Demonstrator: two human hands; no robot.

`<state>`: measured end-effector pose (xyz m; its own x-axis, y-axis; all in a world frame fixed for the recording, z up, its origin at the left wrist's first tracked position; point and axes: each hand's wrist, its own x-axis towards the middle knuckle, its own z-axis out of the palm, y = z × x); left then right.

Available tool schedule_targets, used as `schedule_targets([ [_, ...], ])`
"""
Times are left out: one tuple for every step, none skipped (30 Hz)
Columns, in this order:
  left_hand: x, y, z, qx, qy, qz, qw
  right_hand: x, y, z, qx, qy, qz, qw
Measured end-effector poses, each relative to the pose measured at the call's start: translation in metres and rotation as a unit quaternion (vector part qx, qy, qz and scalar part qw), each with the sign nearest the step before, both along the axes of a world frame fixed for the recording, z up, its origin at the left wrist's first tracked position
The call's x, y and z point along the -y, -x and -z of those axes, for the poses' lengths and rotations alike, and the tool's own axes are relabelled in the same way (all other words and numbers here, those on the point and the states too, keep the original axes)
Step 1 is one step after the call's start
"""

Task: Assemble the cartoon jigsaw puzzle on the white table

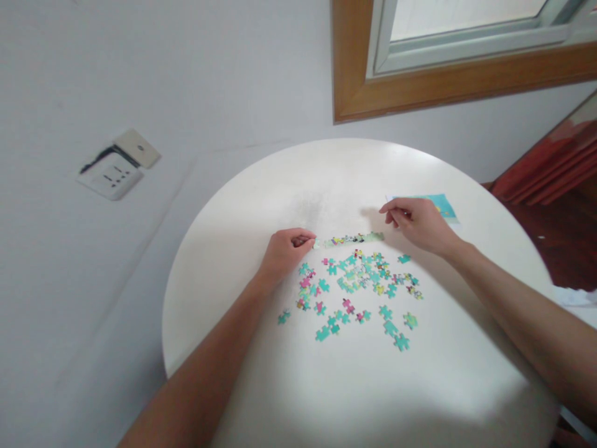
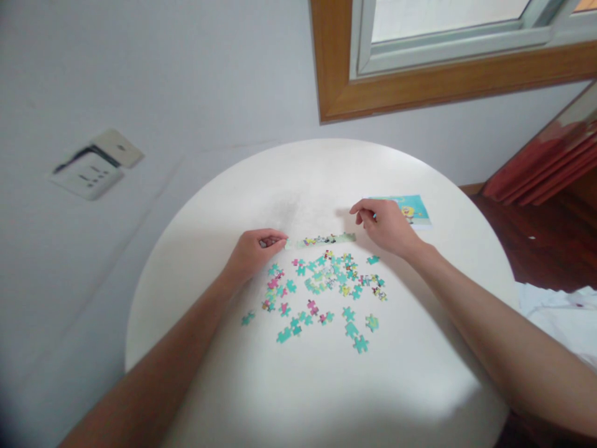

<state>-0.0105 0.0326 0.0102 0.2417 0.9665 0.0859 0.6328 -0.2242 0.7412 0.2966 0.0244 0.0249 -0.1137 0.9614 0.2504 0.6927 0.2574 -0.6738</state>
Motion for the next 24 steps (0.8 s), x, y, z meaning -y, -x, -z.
schedule_targets([
  [-0.0001,0.0000,0.0000,0.000,0.000,0.000,1.000,0.0001,0.0002,-0.0002,-0.001,0.001,0.000,1.000],
  [-0.0001,0.0000,0.0000,0.002,0.000,0.001,1.000,0.0002,0.0004,-0.0004,-0.002,0.002,0.000,1.000],
  [0.0000,-0.0001,-0.0001,0.003,0.000,0.001,1.000,0.0003,0.0005,-0.0006,-0.002,0.001,-0.001,1.000],
  [0.0000,-0.0002,-0.0002,0.003,0.000,0.001,1.000,0.0003,0.0006,-0.0008,-0.001,0.001,-0.002,1.000],
  [0.0002,-0.0004,-0.0004,0.004,0.000,0.000,1.000,0.0003,0.0006,-0.0009,0.001,0.000,-0.003,1.000],
  [0.0003,-0.0006,-0.0005,0.004,-0.001,-0.001,1.000,0.0003,0.0006,-0.0009,0.002,0.000,-0.004,1.000],
  [0.0004,-0.0007,-0.0007,0.004,-0.002,-0.003,1.000,0.0003,0.0005,-0.0009,0.004,0.000,-0.005,1.000],
  [0.0005,-0.0009,-0.0008,0.003,-0.002,-0.003,1.000,0.0003,0.0005,-0.0009,0.006,0.001,-0.006,1.000],
  [0.0004,-0.0009,-0.0009,0.003,-0.002,-0.003,1.000,0.0003,0.0004,-0.0009,0.007,0.001,-0.007,1.000],
  [0.0003,-0.0009,-0.0008,0.004,0.000,-0.003,1.000,0.0002,0.0004,-0.0008,0.007,0.002,-0.008,1.000],
  [0.0001,-0.0007,-0.0006,0.005,0.002,-0.002,1.000,0.0002,0.0004,-0.0007,0.007,0.002,-0.008,1.000],
  [-0.0002,-0.0006,-0.0004,0.007,0.003,-0.001,1.000,0.0001,0.0004,-0.0005,0.006,0.002,-0.009,1.000],
  [-0.0005,-0.0004,-0.0002,0.008,0.004,-0.001,1.000,0.0000,0.0004,-0.0003,0.006,0.001,-0.010,1.000],
  [-0.0007,-0.0003,0.0000,0.010,0.005,-0.001,1.000,-0.0001,0.0003,0.0000,0.005,-0.001,-0.010,1.000],
  [-0.0008,-0.0004,0.0000,0.010,0.005,-0.001,1.000,-0.0003,0.0002,0.0003,0.005,-0.001,-0.010,1.000],
  [-0.0008,-0.0005,-0.0001,0.010,0.005,-0.002,1.000,-0.0005,0.0001,0.0007,0.005,-0.002,-0.011,1.000],
  [-0.0006,-0.0007,-0.0003,0.010,0.006,-0.002,1.000,-0.0007,-0.0001,0.0010,0.005,-0.002,-0.012,1.000],
  [-0.0003,-0.0010,-0.0006,0.010,0.006,-0.003,1.000,-0.0009,-0.0002,0.0013,0.005,-0.002,-0.014,1.000],
  [0.0001,-0.0012,-0.0010,0.011,0.005,-0.004,1.000,-0.0011,-0.0004,0.0016,0.007,-0.002,-0.016,1.000],
  [0.0004,-0.0014,-0.0013,0.011,0.004,-0.003,1.000,-0.0012,-0.0004,0.0019,0.010,-0.002,-0.018,1.000],
  [0.0007,-0.0015,-0.0016,0.011,0.003,-0.003,1.000,-0.0013,-0.0005,0.0021,0.013,-0.002,-0.020,1.000],
  [0.0009,-0.0014,-0.0017,0.011,0.003,-0.003,1.000,-0.0013,-0.0005,0.0023,0.016,-0.002,-0.021,1.000],
  [0.0009,-0.0012,-0.0017,0.010,0.003,-0.002,1.000,-0.0013,-0.0005,0.0024,0.017,-0.002,-0.022,1.000],
  [0.0007,-0.0010,-0.0016,0.009,0.003,-0.001,1.000,-0.0013,-0.0004,0.0026,0.018,-0.002,-0.022,1.000],
])
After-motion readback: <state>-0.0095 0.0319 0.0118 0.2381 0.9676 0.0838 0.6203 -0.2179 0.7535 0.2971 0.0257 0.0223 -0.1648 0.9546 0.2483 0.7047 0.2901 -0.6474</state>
